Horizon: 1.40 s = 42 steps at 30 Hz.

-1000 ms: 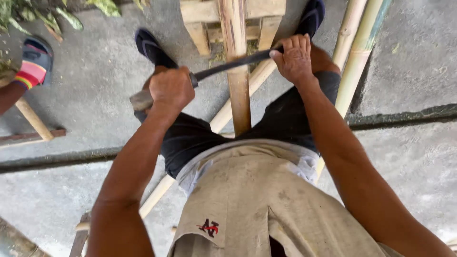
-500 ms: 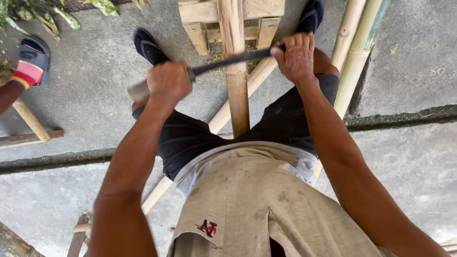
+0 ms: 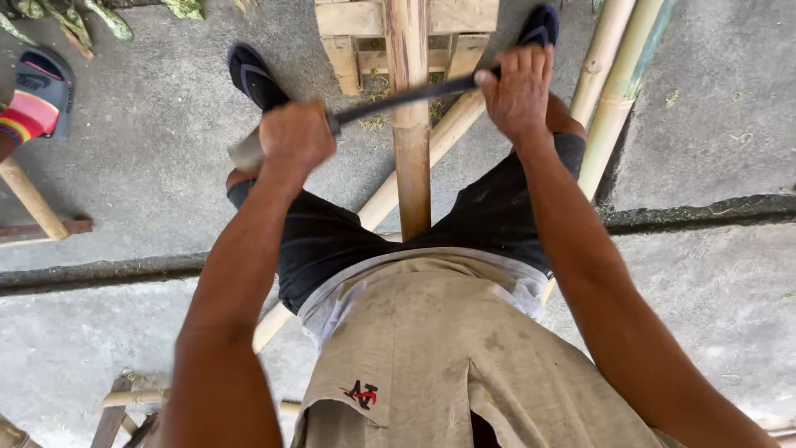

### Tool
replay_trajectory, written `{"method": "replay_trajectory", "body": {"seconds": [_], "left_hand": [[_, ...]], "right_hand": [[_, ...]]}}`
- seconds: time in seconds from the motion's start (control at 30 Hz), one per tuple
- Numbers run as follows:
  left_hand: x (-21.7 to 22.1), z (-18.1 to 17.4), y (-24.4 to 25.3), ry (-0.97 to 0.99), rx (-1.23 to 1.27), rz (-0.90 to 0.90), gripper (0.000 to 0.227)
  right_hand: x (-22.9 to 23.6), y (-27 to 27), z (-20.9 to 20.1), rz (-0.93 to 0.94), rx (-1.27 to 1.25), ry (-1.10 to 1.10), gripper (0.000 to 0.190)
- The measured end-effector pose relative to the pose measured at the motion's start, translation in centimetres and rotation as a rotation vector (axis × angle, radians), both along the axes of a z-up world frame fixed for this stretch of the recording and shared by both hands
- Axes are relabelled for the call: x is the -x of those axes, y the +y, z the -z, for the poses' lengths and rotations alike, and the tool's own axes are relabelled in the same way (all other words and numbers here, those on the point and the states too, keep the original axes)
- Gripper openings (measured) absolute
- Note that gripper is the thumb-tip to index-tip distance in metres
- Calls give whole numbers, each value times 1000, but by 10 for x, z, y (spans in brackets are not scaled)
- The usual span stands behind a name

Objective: Shaving and tapering bamboo poles using a machete.

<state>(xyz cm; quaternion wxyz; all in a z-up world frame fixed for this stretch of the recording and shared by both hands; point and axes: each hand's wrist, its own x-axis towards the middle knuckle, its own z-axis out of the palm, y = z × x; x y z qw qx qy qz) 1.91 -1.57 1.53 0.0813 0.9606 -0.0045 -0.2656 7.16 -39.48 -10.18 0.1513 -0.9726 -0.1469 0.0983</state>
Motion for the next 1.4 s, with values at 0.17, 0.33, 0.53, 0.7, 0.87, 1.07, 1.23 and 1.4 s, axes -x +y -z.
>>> {"method": "replay_trajectory", "body": {"seconds": [0.17,0.33,0.53,0.7,0.87,1.07,1.23,1.4], "left_hand": [[-35,-4,-3,123,-42,50,16],[3,-9,-12,77,-35,94,15],[-2,-14,-10,37,-29,100,16],[-16,-3,-6,32,-12,97,19],[-1,-7,-11,115,-65,105,28],[4,-1,-8,93,-127,121,20],[-25,-19,-11,159,-82,35,24],[-11,-23,-13,260,-59,120,27]], "right_hand": [[-11,-20,41,-89,18,86,57],[24,-17,39,-8,-6,105,48],[22,-18,40,9,-148,121,45],[4,-27,56,-169,53,41,45],[4,-8,9,-18,151,504,58],[15,-28,56,-151,143,108,57],[-12,-5,5,-99,120,215,48],[-9,1,-29,-132,229,603,42]]}}
